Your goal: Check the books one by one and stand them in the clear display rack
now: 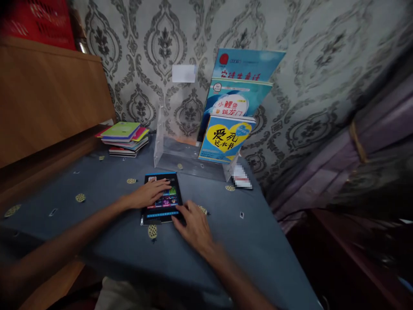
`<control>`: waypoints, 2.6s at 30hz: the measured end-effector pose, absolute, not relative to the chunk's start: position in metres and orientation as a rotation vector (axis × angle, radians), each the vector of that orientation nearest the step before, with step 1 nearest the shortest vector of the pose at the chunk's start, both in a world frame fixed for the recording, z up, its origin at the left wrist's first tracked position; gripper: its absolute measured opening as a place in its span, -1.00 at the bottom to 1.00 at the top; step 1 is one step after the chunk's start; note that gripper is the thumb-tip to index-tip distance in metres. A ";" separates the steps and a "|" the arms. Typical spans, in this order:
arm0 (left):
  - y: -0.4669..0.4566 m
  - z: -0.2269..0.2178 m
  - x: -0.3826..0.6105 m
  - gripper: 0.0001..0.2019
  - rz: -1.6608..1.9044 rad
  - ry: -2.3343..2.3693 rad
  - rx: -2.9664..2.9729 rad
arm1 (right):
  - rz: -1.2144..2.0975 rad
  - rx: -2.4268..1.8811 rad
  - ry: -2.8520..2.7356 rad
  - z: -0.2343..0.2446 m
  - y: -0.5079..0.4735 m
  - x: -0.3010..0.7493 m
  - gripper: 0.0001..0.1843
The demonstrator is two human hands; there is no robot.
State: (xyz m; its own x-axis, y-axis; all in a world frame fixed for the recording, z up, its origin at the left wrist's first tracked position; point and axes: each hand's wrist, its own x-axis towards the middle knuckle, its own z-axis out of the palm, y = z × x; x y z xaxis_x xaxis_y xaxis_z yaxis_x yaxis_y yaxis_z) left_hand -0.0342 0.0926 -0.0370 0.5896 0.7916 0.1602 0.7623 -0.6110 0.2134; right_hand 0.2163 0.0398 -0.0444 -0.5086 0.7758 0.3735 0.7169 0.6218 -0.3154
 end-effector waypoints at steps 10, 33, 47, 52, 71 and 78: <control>0.116 -0.041 -0.036 -0.70 0.721 1.805 2.528 | 0.103 -1.046 -2.619 -0.018 0.084 0.166 -0.72; 0.127 -0.042 -0.037 -0.57 0.573 1.867 2.582 | 0.275 -1.260 -2.477 -0.042 0.162 0.171 -0.51; 0.121 -0.020 -0.033 -0.66 0.246 2.085 2.667 | 0.082 -1.206 -2.345 -0.050 0.163 0.180 -0.63; 0.120 -0.017 -0.029 -0.67 0.170 2.148 2.640 | 0.100 -1.181 -2.328 -0.051 0.164 0.180 -0.64; 0.137 -0.014 -0.036 -0.66 0.172 2.041 2.652 | 0.367 -1.083 -2.233 -0.066 0.173 0.185 -0.57; 0.143 -0.016 -0.026 -0.60 0.229 1.956 2.641 | 0.439 -1.110 -2.128 -0.073 0.181 0.188 -0.63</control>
